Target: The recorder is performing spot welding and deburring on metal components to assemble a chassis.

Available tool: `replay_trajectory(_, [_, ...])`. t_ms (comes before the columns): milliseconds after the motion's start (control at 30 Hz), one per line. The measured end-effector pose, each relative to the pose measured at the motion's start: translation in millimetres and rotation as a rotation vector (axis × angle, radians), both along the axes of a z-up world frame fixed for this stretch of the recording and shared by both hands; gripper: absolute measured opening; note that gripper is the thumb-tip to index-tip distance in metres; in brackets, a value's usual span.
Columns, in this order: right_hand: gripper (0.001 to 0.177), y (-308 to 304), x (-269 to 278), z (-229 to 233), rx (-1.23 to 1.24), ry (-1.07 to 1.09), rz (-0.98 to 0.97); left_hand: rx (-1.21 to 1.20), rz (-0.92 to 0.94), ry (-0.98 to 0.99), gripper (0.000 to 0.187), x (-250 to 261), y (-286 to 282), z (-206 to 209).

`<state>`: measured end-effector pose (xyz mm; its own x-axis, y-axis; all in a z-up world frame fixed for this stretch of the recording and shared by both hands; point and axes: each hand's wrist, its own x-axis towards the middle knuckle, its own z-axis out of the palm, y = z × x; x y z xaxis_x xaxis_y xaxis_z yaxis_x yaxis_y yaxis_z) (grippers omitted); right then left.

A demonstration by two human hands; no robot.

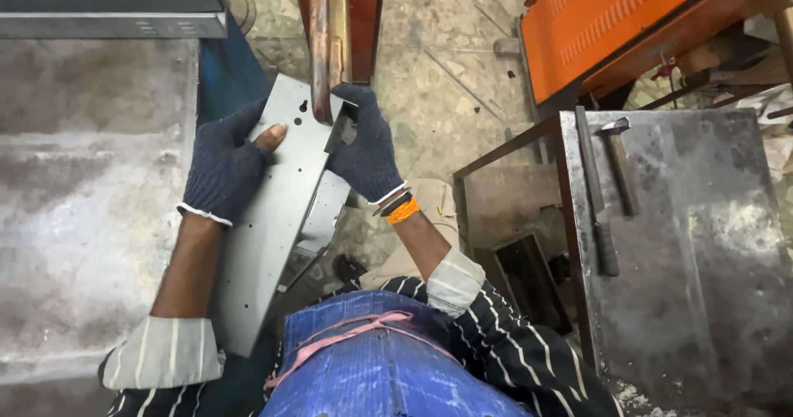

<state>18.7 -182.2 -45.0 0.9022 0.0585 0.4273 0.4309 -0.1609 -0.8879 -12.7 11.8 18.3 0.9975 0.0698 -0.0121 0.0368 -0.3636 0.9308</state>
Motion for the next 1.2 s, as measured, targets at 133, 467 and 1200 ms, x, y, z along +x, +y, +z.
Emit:
replay_trajectory(133, [0.075, -1.6, -3.6, 6.3, 0.013, -0.015, 0.042, 0.006, -0.028, 0.002, 0.046, -2.0, -0.3, 3.1])
replay_trajectory(467, [0.071, 0.3, -4.3, -6.1, 0.014, 0.117, 0.012, -0.002, -0.009, -0.002, 0.046, -0.7, 1.8, -8.2])
replay_trajectory(1200, [0.023, -29.0, 27.8, -30.5, 0.301, 0.354, 0.228, 0.033, -0.057, 0.039, 0.049, -2.3, 1.9, 3.5])
